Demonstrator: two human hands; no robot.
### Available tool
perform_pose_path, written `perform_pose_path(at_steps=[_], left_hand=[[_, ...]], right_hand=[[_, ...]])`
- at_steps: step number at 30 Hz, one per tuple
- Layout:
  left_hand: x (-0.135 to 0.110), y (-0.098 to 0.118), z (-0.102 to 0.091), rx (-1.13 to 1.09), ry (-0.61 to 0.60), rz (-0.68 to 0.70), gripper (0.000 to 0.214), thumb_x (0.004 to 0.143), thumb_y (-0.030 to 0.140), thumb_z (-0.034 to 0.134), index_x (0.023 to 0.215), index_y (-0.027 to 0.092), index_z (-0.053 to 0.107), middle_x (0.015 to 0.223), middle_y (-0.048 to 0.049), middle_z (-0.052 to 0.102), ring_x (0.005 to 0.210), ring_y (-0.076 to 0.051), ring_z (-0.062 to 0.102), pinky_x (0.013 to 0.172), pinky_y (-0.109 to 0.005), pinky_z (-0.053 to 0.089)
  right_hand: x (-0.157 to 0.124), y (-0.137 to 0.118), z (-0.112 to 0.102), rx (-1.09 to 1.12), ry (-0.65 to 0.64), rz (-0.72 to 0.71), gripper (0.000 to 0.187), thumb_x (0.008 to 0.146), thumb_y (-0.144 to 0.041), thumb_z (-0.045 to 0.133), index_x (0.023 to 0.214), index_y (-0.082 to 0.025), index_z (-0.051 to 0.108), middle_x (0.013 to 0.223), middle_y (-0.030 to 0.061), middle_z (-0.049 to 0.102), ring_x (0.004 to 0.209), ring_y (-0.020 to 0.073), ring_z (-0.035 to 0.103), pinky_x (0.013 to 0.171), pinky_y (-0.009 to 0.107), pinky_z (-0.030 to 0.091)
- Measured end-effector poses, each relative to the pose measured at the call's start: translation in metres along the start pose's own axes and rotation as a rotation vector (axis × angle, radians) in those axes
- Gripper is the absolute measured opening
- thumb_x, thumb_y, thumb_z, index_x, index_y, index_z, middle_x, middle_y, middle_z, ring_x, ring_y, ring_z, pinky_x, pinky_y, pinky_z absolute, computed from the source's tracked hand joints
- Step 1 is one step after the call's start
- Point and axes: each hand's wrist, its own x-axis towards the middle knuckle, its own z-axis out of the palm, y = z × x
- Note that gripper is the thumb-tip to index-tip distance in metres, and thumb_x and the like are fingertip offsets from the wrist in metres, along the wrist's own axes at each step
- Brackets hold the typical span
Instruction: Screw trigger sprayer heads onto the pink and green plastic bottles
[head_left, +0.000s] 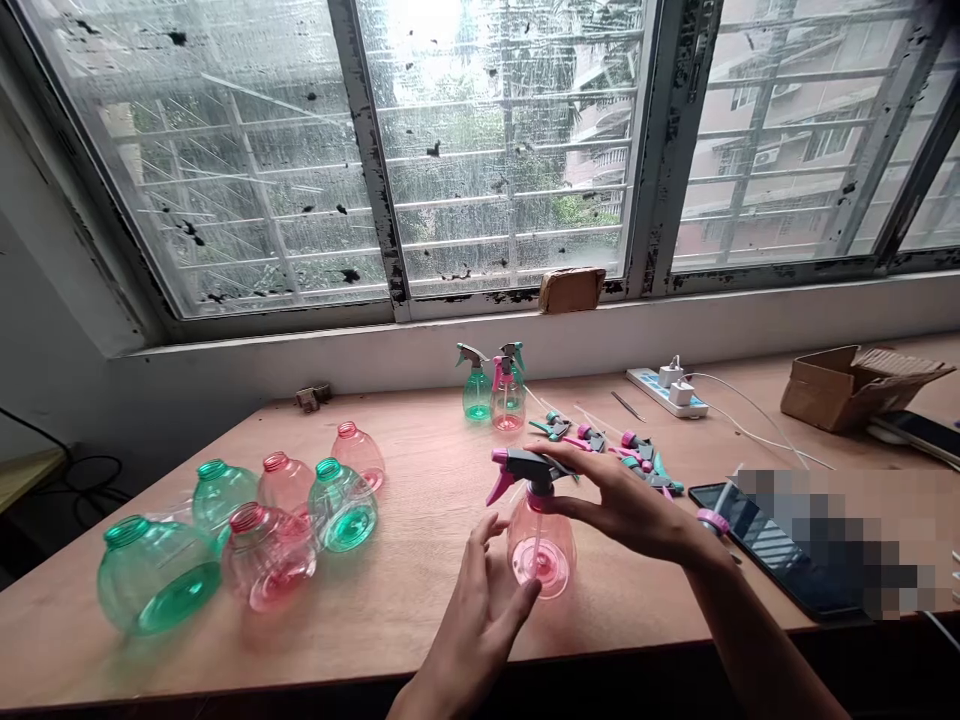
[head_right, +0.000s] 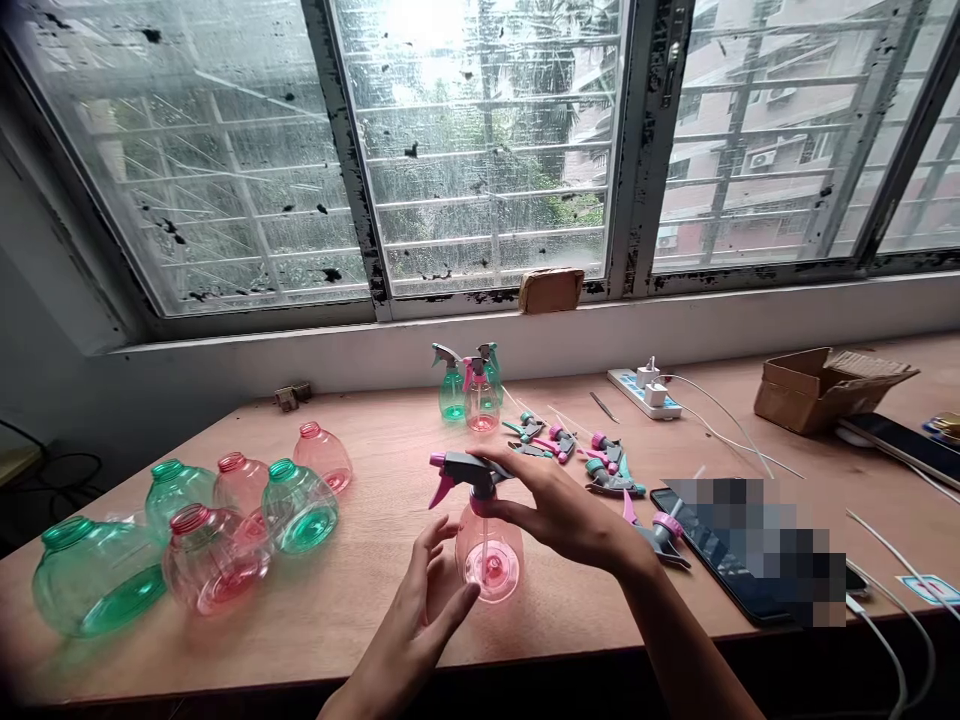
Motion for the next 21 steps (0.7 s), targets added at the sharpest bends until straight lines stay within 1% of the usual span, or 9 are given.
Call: perform_pose_path(at_steps=[2,4,6,8,9,11,16,18,21], left_hand=[[-0.001,0.002,0.001,-0.034,0.068,-0.033,0.057,0.1,0.054,0.061,0.146,0.027,0.04,0.152,-0.0141,0.05,0.142,-0.035,0.048,0.122,-0.056,0.034],[-0.001,0.003,0.001,-0.049,0.101,-0.05,0.054,0.099,0.056,0.062,0.142,0.027,0.046,0.151,-0.0138,0.051,0.14,-0.036,0.05,0.12,-0.056,0.036],[-0.001,0.002,0.001,-0.043,0.084,-0.038,0.058,0.099,0.055,0.062,0.147,0.028,0.044,0.161,-0.0138,0.043,0.144,-0.038,0.046,0.121,-0.058,0.034],[0.0,0.0,0.001,-0.025,0.029,-0.003,0.066,0.1,0.051,0.062,0.156,0.03,0.033,0.169,-0.0128,0.033,0.151,-0.038,0.037,0.125,-0.06,0.028],[0.0,-0.001,0.001,-0.015,-0.001,0.013,0.07,0.101,0.049,0.062,0.159,0.03,0.028,0.17,-0.0124,0.03,0.154,-0.037,0.034,0.127,-0.059,0.025],[0.001,-0.002,0.001,-0.007,-0.022,0.035,0.07,0.101,0.047,0.063,0.159,0.029,0.028,0.169,-0.0131,0.033,0.154,-0.036,0.034,0.127,-0.058,0.025],[0.0,0.006,0.001,0.001,0.078,0.032,0.046,0.1,0.05,0.061,0.138,0.027,0.049,0.147,-0.0128,0.055,0.133,-0.034,0.057,0.119,-0.053,0.038],[0.0,0.008,0.002,0.021,0.069,0.024,0.042,0.101,0.05,0.061,0.135,0.027,0.051,0.145,-0.0121,0.056,0.129,-0.033,0.059,0.115,-0.052,0.042],[0.0,0.007,0.001,0.034,0.06,0.04,0.052,0.101,0.048,0.06,0.146,0.029,0.044,0.158,-0.013,0.045,0.137,-0.035,0.053,0.117,-0.054,0.041]], right_hand=[[0.0,0.0,-0.001,0.006,0.001,0.004,0.055,0.099,-0.027,0.069,0.151,-0.033,0.05,0.135,0.005,0.071,0.117,0.0241,0.07,0.106,0.04,0.055],[0.001,0.0,-0.001,0.001,0.005,-0.001,0.055,0.099,-0.028,0.07,0.15,-0.034,0.05,0.132,0.0042,0.072,0.116,0.0242,0.07,0.105,0.04,0.055],[0.002,-0.001,-0.002,0.007,0.001,-0.009,0.054,0.099,-0.029,0.07,0.149,-0.034,0.052,0.131,0.0038,0.071,0.115,0.0239,0.07,0.104,0.039,0.056],[0.002,-0.002,-0.002,0.038,-0.011,-0.014,0.054,0.099,-0.028,0.069,0.149,-0.034,0.051,0.133,0.0041,0.07,0.114,0.0234,0.069,0.103,0.039,0.056],[0.003,-0.002,-0.002,0.056,-0.018,-0.013,0.053,0.1,-0.027,0.069,0.15,-0.034,0.051,0.134,0.0043,0.07,0.114,0.0232,0.069,0.104,0.039,0.055],[0.003,-0.003,-0.002,0.082,-0.029,-0.006,0.053,0.1,-0.026,0.068,0.15,-0.033,0.051,0.131,0.0046,0.071,0.114,0.0229,0.07,0.104,0.039,0.055],[0.001,-0.001,-0.001,0.077,-0.033,0.009,0.051,0.099,-0.026,0.069,0.147,-0.031,0.053,0.126,0.0047,0.072,0.113,0.0229,0.07,0.103,0.04,0.056],[0.001,0.002,0.0,0.072,-0.022,0.005,0.053,0.099,-0.027,0.07,0.148,-0.032,0.051,0.128,0.0047,0.072,0.115,0.0236,0.07,0.104,0.041,0.056],[0.001,0.006,0.003,0.081,-0.003,-0.012,0.056,0.098,-0.027,0.07,0.15,-0.035,0.049,0.129,0.0046,0.072,0.118,0.0247,0.069,0.106,0.044,0.056]])
